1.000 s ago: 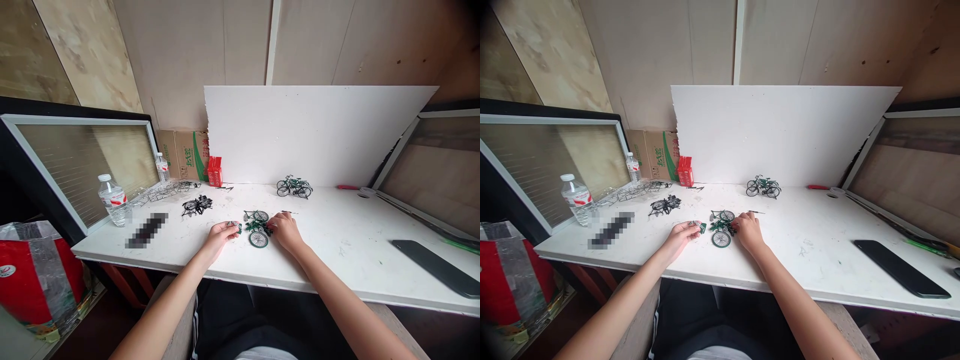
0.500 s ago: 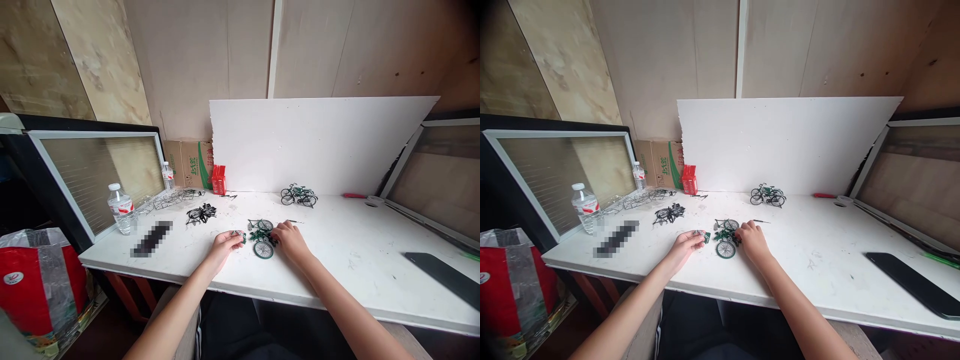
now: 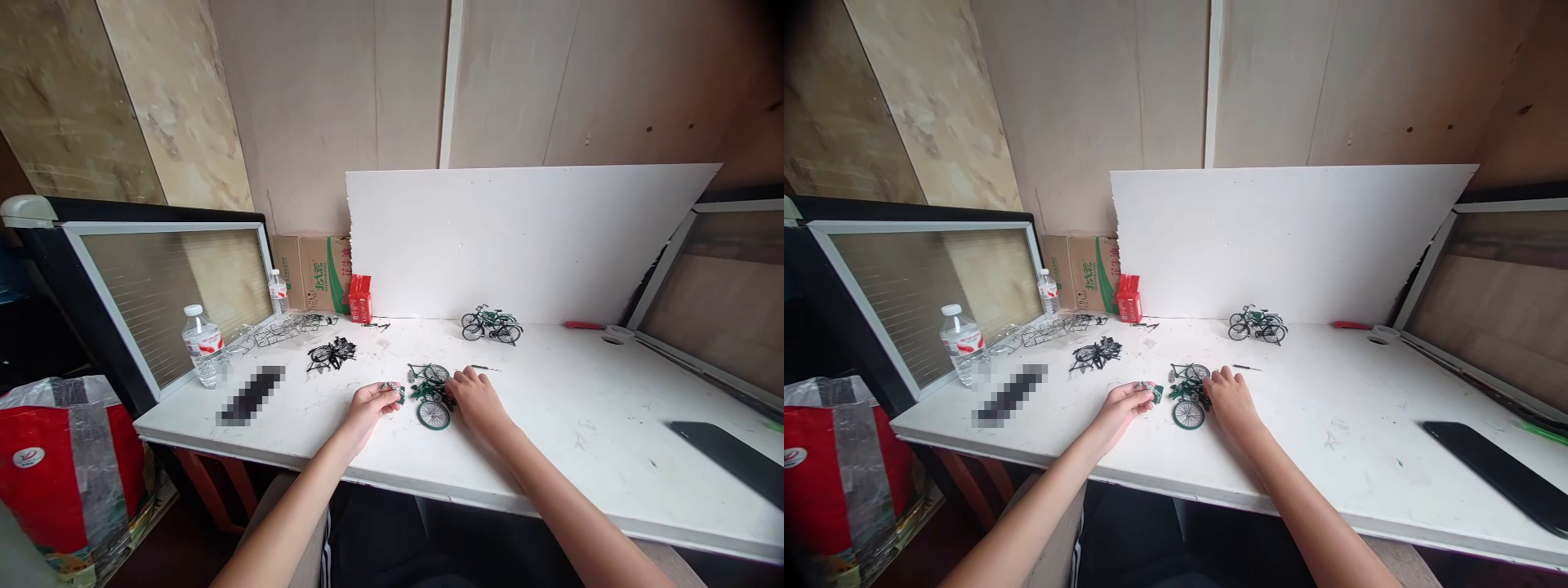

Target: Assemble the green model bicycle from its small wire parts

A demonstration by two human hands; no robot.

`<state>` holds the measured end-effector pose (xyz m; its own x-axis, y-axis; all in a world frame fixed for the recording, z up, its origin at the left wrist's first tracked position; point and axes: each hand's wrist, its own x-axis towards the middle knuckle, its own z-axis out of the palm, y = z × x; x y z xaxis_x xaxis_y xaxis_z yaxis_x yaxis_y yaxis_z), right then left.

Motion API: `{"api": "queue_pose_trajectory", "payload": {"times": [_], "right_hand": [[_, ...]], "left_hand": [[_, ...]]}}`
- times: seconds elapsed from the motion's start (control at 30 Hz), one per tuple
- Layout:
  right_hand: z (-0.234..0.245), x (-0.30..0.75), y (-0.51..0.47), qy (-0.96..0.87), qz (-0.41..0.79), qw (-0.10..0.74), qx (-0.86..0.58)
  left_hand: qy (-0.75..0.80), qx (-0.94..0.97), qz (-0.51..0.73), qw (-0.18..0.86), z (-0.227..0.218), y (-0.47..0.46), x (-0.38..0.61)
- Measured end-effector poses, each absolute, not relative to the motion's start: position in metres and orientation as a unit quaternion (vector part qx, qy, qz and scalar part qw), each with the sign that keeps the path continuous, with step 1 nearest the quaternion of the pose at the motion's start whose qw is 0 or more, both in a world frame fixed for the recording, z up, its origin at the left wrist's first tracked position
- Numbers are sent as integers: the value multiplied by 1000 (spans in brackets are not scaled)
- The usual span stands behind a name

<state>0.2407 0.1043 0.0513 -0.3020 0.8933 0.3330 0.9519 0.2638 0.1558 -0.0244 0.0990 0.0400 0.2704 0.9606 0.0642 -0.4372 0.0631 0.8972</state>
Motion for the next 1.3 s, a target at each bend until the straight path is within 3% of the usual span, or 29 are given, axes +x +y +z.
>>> {"api": "queue_pose_trajectory", "payload": {"times": [0.13, 0.27, 0.47, 0.67, 0.93, 1.3], "right_hand": [[42, 246, 107, -789, -188, 105, -575], [37, 257, 112, -765, -198, 173, -588], [43, 275, 117, -733, -42, 335, -590], [47, 283, 116, -708, 101, 421, -559], [46, 277, 112, -715, 121, 445, -525], [57, 260, 97, -758, 59, 423, -493]], "left_hand": [[301, 444, 524, 662, 41, 97, -26], [305, 450, 520, 659, 40, 98, -27], [299, 451, 520, 661, 37, 101, -27], [305, 446, 520, 662, 37, 100, -28], [305, 452, 518, 660, 38, 99, -26], [312, 468, 497, 661, 39, 98, -25]]}}
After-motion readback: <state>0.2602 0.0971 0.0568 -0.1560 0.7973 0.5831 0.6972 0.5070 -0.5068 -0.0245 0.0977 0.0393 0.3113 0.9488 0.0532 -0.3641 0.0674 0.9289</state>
